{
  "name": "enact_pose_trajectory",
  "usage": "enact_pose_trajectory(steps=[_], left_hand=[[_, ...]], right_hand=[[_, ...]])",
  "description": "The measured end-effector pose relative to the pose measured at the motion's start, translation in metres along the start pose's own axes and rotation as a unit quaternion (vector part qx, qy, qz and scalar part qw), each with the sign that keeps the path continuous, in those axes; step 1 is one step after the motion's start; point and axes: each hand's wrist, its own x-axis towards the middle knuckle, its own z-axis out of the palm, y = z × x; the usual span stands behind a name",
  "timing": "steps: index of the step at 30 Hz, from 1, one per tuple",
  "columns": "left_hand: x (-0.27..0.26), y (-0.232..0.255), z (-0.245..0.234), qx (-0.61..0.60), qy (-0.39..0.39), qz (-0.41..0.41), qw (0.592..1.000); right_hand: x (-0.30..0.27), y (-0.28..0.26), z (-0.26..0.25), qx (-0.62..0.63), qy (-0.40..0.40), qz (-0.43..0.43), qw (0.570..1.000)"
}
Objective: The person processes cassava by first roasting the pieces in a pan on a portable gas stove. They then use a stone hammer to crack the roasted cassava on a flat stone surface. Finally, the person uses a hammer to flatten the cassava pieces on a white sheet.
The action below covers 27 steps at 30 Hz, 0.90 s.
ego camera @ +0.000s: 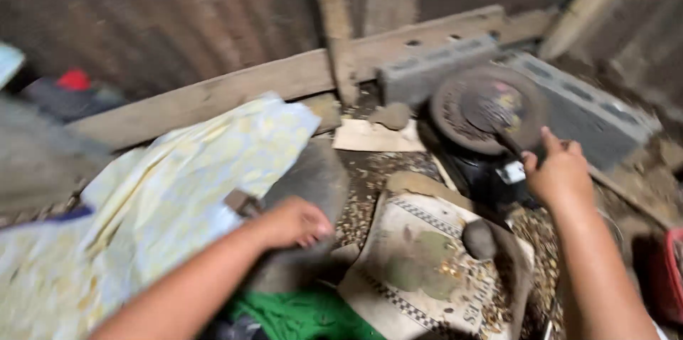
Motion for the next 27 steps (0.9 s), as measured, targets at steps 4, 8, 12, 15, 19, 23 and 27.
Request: enact_pose_trajectory(steps=[4, 8, 12, 15, 19, 23, 27], left_hand=[[-0.101, -0.019, -0.097, 0.138, 0.248, 0.018, 0.959], [-0.150, -0.124, -0.160, 0.108, 0.400, 0.002, 0.910], [-0.146, -0.240, -0.181, -0.029, 0.532, -0.051, 0.845], [-0.104, -0.336, -0.170, -0.098, 0.558, -0.027, 0.823], [-0.054, -0.385, -0.139, -0.123, 0.545, -0.057, 0.827], [-0.095, -0.333, -0.137, -0.098, 0.514, -0.109, 0.845], [-0.114, -0.281, -0.141, -0.032, 0.518, -0.046, 0.854]], right_hand=[[-0.040, -0.161, -0.092, 0.117, 0.074, -0.218, 0.966], [-0.087, -0.308, -0.057, 0.015, -0.184, -0.279, 0.942], [-0.118, -0.396, 0.054, -0.039, -0.322, -0.412, 0.852], [-0.143, -0.449, 0.136, -0.056, -0.383, -0.386, 0.837], [-0.198, -0.461, 0.245, 0.170, -0.350, -0.172, 0.905], [-0.224, -0.437, 0.210, 0.125, -0.347, -0.133, 0.920], [-0.255, -0.372, 0.253, 0.064, -0.262, -0.146, 0.952]])
